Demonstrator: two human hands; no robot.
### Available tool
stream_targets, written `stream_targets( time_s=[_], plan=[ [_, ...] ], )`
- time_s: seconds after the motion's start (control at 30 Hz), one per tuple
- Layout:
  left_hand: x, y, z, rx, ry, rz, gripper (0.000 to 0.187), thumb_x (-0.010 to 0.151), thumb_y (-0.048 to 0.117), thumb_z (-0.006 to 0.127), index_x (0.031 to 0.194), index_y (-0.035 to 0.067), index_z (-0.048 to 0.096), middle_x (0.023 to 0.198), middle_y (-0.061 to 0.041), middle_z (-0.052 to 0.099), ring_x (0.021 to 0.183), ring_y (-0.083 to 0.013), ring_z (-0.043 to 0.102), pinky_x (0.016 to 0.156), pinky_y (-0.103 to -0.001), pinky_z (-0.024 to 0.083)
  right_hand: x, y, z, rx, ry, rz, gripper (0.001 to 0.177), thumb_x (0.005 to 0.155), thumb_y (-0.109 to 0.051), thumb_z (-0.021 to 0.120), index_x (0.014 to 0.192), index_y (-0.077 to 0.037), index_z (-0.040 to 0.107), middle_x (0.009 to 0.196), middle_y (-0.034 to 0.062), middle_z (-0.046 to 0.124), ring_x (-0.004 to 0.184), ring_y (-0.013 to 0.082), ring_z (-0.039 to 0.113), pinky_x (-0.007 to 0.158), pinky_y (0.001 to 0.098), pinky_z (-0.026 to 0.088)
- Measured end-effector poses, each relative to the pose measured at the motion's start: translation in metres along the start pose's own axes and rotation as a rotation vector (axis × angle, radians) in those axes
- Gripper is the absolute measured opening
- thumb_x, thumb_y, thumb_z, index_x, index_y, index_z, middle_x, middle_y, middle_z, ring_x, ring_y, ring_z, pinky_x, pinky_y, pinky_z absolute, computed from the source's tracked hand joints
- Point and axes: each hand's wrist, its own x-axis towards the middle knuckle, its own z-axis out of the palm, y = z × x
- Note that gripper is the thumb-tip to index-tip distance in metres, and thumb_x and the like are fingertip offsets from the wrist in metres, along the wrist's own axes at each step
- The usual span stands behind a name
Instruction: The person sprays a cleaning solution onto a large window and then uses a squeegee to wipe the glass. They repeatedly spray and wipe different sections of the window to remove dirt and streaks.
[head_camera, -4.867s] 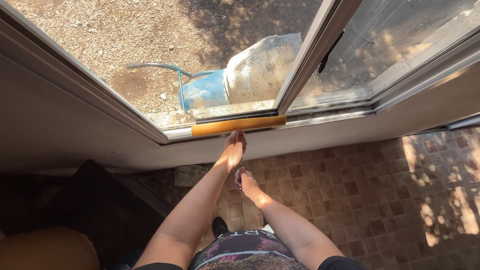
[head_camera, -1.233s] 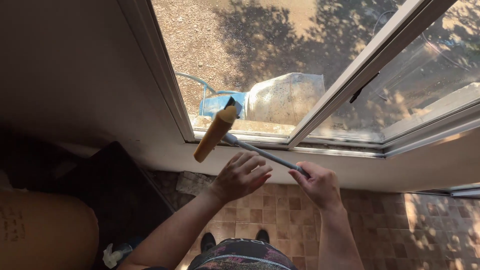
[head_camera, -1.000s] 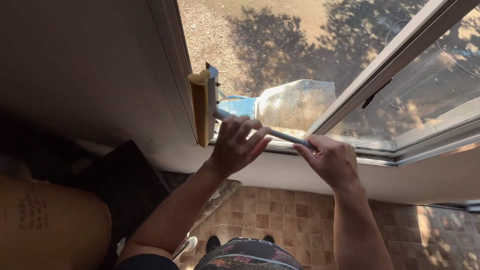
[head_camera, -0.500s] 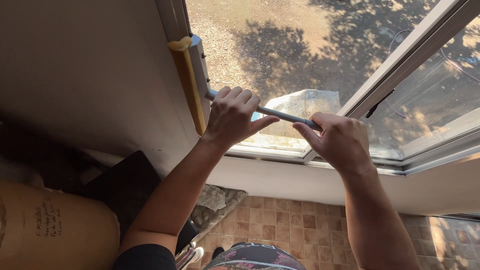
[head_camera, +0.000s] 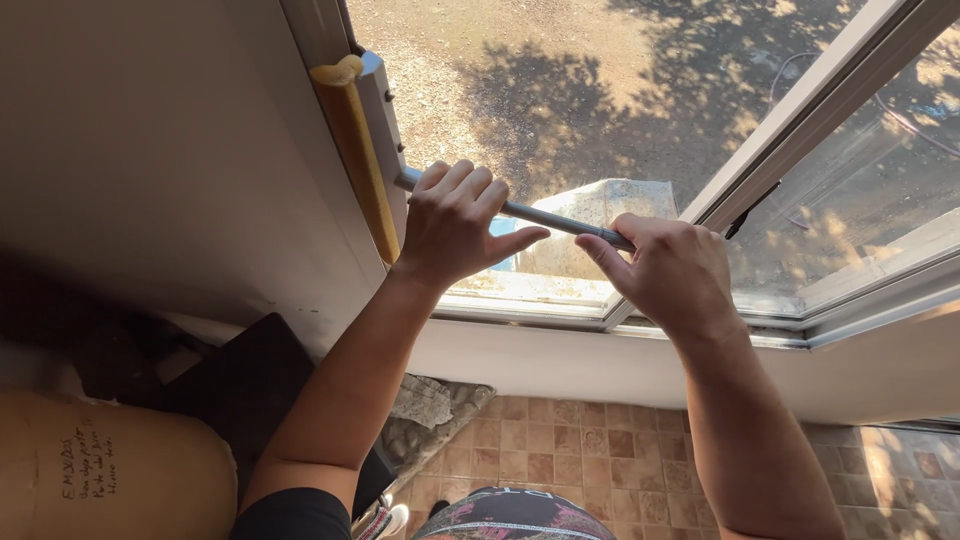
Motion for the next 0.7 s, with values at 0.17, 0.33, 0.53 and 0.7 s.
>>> stream_targets(
  time_s=[0.17,0.33,0.53,0.7],
  plan=[
    [0.007,-0.001,0.000,-0.024,0.029,0.006,0.059,0.075,0.062,0.079,0.061,0.013,0.050,0.056,0.000,0.042,0.053,-0.0182,0.050,0.059,-0.031,0.046,0.000,0.001,0.004,-0.011,0.017,0.014,0.050,0.095,-0.058,0.061,0.069,-0.015,0.064,0.047,0.0046,0.051,0.050,0.0316,0.062,0.055,0.0424,0.050],
    [0.010,-0.002,-0.001,-0.061,0.033,0.013,0.060,0.074,0.060,0.081,0.058,0.014,0.048,0.052,0.000,0.042,0.050,-0.0185,0.050,0.056,-0.030,0.046,-0.005,-0.003,0.005,-0.004,0.054,0.016,0.053,0.094,-0.058,0.062,0.068,-0.012,0.063,0.047,0.0075,0.051,0.049,0.0355,0.061,0.054,0.0463,0.050],
    [0.014,0.002,0.002,-0.063,0.031,0.012,0.061,0.073,0.063,0.081,0.056,0.014,0.047,0.051,0.000,0.043,0.049,-0.0177,0.051,0.055,-0.029,0.047,-0.010,-0.003,0.001,0.016,0.035,0.059,0.053,0.094,-0.061,0.061,0.067,-0.016,0.063,0.045,0.0041,0.050,0.048,0.0310,0.062,0.055,0.0420,0.050],
    [0.018,0.011,0.008,-0.096,0.036,0.012,0.060,0.072,0.061,0.081,0.056,0.014,0.048,0.051,0.000,0.044,0.049,-0.0179,0.052,0.055,-0.029,0.047,-0.018,0.006,-0.002,-0.024,0.087,0.076,0.052,0.091,-0.063,0.063,0.066,-0.017,0.060,0.046,0.0060,0.047,0.050,0.0358,0.060,0.054,0.0446,0.048]
  ],
)
